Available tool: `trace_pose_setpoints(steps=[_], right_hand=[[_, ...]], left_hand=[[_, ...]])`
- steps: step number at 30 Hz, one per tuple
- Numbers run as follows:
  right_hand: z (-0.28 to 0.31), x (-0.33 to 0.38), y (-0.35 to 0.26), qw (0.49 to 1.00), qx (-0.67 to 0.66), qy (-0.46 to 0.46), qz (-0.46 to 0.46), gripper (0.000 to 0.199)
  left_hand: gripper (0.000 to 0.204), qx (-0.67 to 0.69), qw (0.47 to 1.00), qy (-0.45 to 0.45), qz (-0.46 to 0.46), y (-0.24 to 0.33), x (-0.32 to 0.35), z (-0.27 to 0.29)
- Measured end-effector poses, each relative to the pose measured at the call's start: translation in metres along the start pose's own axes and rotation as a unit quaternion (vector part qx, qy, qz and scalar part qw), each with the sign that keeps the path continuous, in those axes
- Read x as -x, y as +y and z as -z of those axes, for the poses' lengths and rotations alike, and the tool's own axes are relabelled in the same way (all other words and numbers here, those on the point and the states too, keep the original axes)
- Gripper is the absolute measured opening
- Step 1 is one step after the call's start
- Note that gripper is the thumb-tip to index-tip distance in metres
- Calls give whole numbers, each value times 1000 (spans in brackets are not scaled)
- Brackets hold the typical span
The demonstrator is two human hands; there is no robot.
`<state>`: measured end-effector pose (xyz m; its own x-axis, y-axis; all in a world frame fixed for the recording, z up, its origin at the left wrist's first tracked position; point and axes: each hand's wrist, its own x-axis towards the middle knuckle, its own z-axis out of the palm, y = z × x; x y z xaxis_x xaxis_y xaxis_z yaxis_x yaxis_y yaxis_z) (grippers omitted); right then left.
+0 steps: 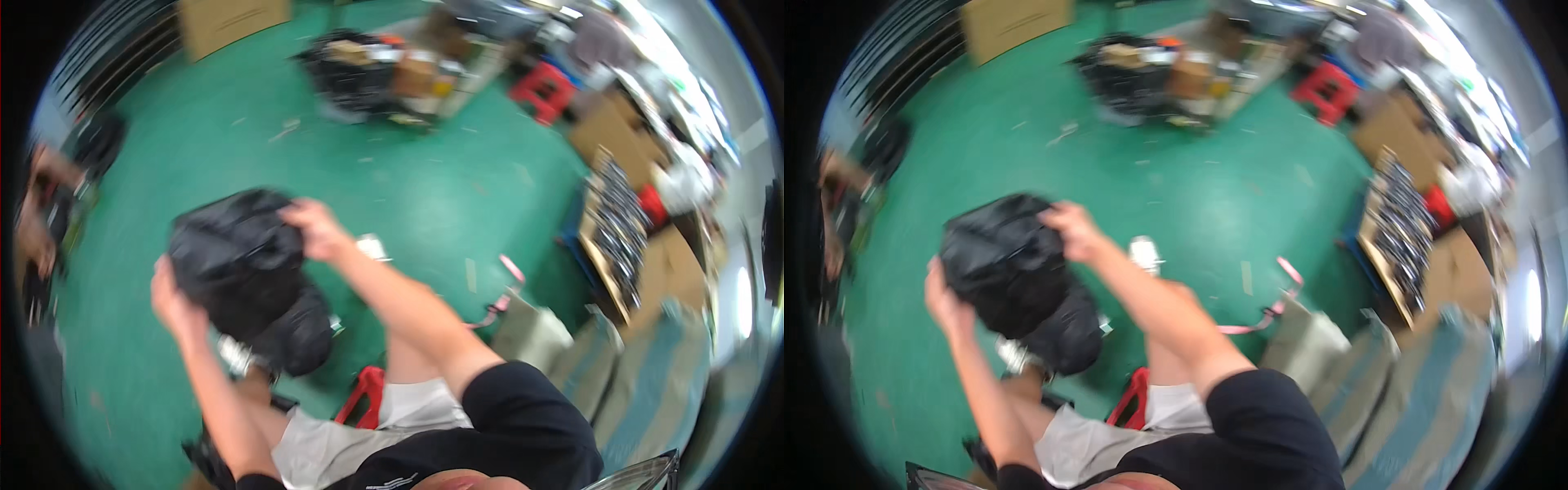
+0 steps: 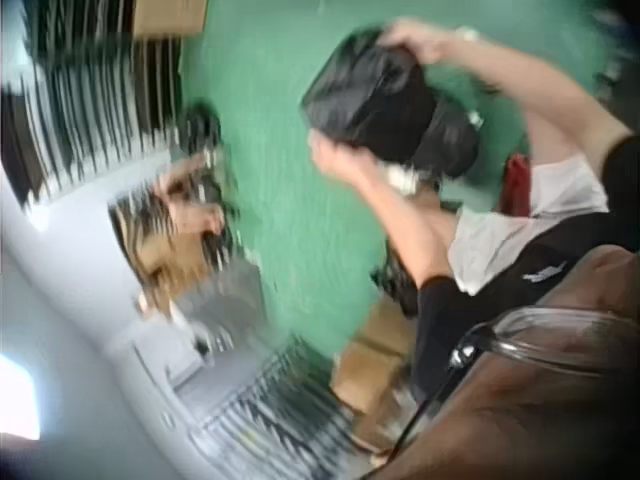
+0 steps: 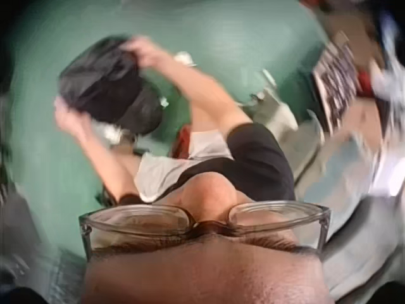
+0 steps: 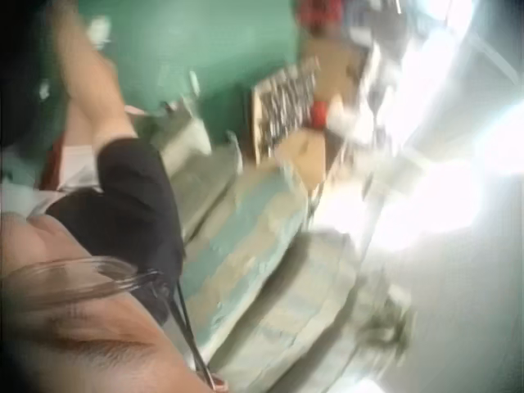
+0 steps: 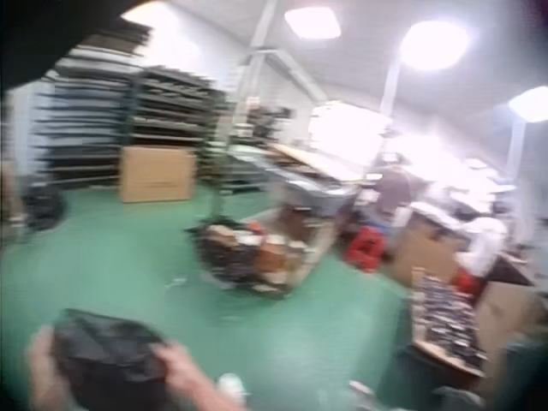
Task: Inspecting and smoothing black fabric seat covers in a workshop setting.
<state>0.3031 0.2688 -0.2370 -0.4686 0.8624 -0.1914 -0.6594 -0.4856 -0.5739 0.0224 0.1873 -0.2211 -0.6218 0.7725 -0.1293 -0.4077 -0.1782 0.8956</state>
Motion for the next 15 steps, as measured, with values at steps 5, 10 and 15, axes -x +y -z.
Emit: trace_pose_setpoints(steps=[5,10,15], right_hand=[[34,12,-8,999,-24,-12,-18,33],[28,-4,7,995,-28,-94,-29,33],[21,-20,17,1000,-4,-25,-16,32]], left_hand=[[23,51,997,28,56,-4,11,-30],[18,86,994,22,69,18,15,-31],[19,84,994,11,70,15,10,-30]])
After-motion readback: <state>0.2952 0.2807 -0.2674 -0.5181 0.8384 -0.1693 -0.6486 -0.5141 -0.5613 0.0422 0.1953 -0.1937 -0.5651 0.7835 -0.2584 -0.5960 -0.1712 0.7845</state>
